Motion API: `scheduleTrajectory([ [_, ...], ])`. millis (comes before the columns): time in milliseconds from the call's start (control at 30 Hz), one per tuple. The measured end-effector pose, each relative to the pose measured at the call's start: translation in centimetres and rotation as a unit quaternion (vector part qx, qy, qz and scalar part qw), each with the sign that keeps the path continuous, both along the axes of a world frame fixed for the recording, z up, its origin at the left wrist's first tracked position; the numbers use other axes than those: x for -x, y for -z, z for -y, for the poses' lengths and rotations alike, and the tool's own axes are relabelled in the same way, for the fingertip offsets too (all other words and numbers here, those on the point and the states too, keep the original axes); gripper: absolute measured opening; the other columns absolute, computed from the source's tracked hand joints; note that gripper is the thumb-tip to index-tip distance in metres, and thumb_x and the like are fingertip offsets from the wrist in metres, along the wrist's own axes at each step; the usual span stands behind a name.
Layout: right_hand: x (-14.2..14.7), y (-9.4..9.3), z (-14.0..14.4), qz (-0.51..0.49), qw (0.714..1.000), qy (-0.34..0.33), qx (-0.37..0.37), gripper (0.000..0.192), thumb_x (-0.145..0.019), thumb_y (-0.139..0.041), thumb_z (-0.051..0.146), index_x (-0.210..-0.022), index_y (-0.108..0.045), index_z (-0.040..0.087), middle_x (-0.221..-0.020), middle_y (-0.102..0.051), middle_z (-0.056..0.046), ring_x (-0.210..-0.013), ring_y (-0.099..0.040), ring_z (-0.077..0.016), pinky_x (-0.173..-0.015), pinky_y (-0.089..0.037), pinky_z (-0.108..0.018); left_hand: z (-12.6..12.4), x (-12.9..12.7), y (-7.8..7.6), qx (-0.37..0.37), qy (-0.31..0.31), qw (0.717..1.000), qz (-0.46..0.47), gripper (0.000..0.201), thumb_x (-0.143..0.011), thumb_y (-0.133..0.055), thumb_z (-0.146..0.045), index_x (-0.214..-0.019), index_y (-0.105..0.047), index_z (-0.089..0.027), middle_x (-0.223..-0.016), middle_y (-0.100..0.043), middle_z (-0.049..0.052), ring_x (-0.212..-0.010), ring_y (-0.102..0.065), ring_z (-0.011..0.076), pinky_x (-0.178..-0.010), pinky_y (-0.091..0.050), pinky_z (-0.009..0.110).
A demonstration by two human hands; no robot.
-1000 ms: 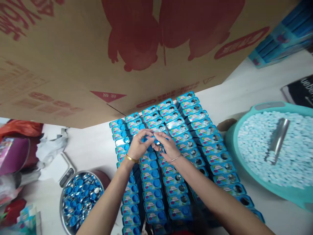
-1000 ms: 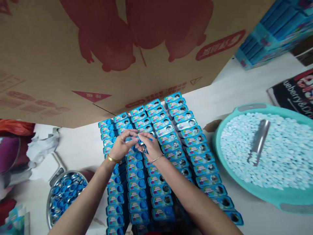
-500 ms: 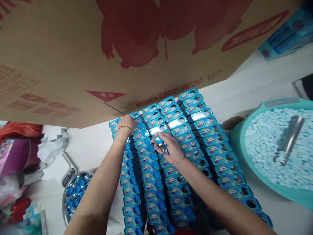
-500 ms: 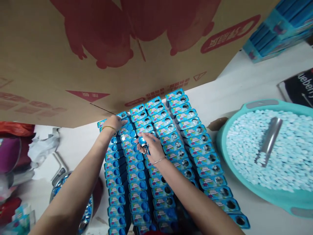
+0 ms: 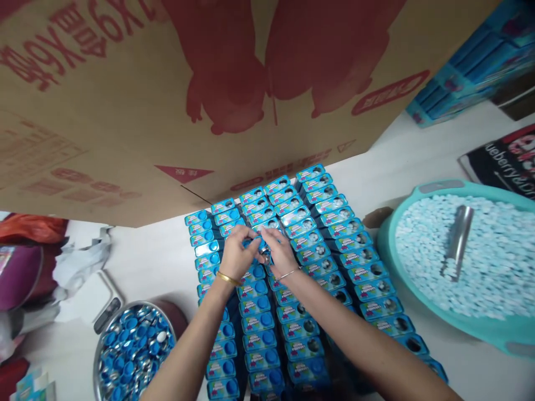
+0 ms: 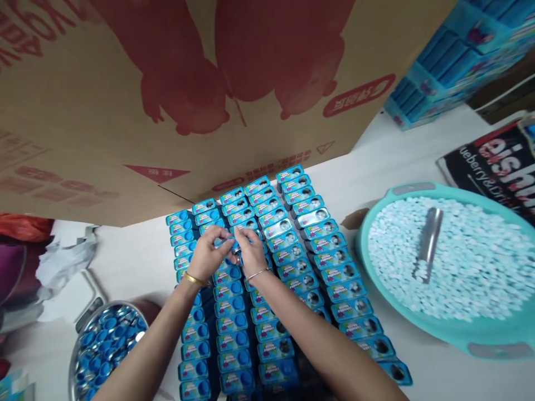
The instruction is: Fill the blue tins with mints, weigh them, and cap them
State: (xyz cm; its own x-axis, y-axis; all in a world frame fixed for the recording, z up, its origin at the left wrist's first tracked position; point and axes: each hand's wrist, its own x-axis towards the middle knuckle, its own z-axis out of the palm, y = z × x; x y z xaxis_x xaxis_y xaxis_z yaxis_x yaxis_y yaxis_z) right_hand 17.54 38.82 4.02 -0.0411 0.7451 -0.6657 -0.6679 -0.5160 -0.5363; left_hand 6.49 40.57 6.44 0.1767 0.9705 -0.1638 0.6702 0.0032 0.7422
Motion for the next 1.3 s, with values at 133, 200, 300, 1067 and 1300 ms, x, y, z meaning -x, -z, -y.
scheduleTrajectory([
  [133,0.2,-0.2,-0.3,-0.031,0.999,-0.025,-0.005,0.041,-0.065,-0.071,0.055,-0.077,-0.052,0.021,-0.054,-0.056,0.004,-0.039,-0.048,-0.0095,-0.033,-0.031,-0.019,-3.3,1.6,0.6,-0.018,-0.117,0.992,-0.044,0.011,-0.080,-0.051,-0.030,-0.077,-0.055,-0.020,-0.074,-0.058,0.000,-0.069,-0.054,0.0129,-0.068,-0.044,0.024],
  [200,-0.2,-0.2,-0.4,-0.042,0.998,-0.040,-0.016,0.042,-0.067,-0.068,0.058,-0.076,-0.052,0.020,-0.057,-0.060,0.002,-0.040,-0.048,-0.0098,-0.033,-0.029,-0.019,-6.5,3.1,1.2,0.015,-0.171,0.975,-0.138,0.012,-0.081,-0.051,-0.031,-0.078,-0.053,-0.020,-0.072,-0.058,-0.001,-0.065,-0.053,0.0119,-0.064,-0.043,0.023],
  [300,-0.9,0.3,-0.3,-0.060,0.997,-0.048,-0.031,0.040,-0.070,-0.066,0.057,-0.078,-0.056,0.019,-0.061,-0.062,0.000,-0.040,-0.048,-0.0095,-0.033,-0.028,-0.019,-10.8,5.0,2.4,0.089,-0.162,0.942,-0.280,0.015,-0.078,-0.057,-0.031,-0.070,-0.052,-0.019,-0.073,-0.061,0.001,-0.069,-0.056,0.0134,-0.064,-0.041,0.023],
  [1067,-2.1,0.5,-1.9,-0.055,0.996,-0.070,-0.001,0.046,-0.067,-0.066,0.064,-0.081,-0.057,0.021,-0.050,-0.052,0.006,-0.034,-0.043,-0.0080,-0.029,-0.026,-0.018,-3.9,-1.3,0.3,0.017,0.065,0.997,0.024,0.011,-0.077,-0.058,-0.031,-0.077,-0.058,-0.020,-0.080,-0.058,0.002,-0.078,-0.055,0.0148,-0.075,-0.047,0.027],
  [1300,-4.4,0.7,-1.4,-0.111,0.993,-0.017,0.027,0.033,-0.068,-0.066,0.048,-0.079,-0.058,0.018,-0.065,-0.063,-0.002,-0.049,-0.055,-0.0130,-0.033,-0.030,-0.019,-11.8,-2.0,3.5,0.036,-0.093,0.987,-0.127,0.007,-0.081,-0.052,-0.026,-0.082,-0.053,-0.019,-0.072,-0.058,-0.002,-0.059,-0.057,0.0097,-0.058,-0.044,0.020],
])
